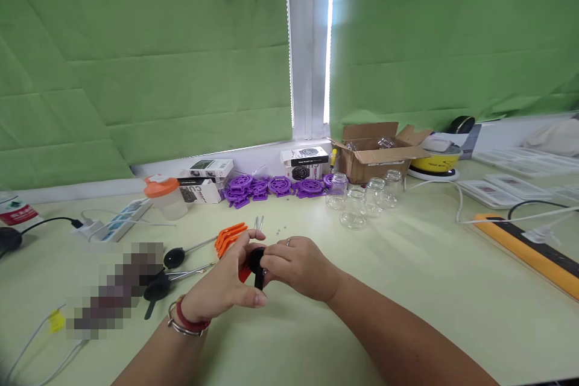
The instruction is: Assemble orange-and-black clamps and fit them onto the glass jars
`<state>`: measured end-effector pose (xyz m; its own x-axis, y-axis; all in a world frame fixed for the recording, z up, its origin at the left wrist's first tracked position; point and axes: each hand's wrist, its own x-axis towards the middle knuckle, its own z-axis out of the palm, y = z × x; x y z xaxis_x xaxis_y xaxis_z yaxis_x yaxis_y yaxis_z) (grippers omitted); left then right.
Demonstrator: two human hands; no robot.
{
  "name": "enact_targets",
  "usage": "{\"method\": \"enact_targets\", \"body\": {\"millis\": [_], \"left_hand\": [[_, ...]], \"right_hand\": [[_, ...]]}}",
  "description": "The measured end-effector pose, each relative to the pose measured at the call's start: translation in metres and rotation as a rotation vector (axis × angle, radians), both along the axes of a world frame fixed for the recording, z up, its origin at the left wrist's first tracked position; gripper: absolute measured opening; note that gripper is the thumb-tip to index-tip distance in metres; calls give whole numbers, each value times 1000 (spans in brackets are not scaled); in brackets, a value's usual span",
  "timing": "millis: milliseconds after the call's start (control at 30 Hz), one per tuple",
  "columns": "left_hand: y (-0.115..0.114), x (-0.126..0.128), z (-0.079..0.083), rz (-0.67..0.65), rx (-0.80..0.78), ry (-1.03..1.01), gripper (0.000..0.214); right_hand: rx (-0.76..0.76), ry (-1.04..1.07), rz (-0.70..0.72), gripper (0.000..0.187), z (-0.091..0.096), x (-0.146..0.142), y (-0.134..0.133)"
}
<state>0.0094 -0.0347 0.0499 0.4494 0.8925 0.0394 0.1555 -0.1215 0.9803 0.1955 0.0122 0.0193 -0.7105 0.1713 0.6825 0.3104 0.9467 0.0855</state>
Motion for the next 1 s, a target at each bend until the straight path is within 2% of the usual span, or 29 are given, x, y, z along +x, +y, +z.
{"method": "enact_targets", "body": {"millis": [133,367,567,700,833,933,1000], "left_hand": [[0,0,-1,-21,-17,-38,78],[1,-1,-1,24,-15,21,80],[3,-3,-2,61,-6,41,79],[4,-5,-2,102,2,52,77],[5,-8,-1,164,45,78,73],[6,-10,-1,202,85,114,74],[7,-10,-1,218,99,144,74]], "right_hand": [[2,17,15,15,0,-1,-1],[-22,45,14,24,-3,-2,0],[-35,104,3,16,-2,-2,1],[-52,62,22,20,1,2,2],[-162,71,18,17,5,6,3],[-284,16,57,25,7,8,2],[-333,-7,74,23,7,9,2]]}}
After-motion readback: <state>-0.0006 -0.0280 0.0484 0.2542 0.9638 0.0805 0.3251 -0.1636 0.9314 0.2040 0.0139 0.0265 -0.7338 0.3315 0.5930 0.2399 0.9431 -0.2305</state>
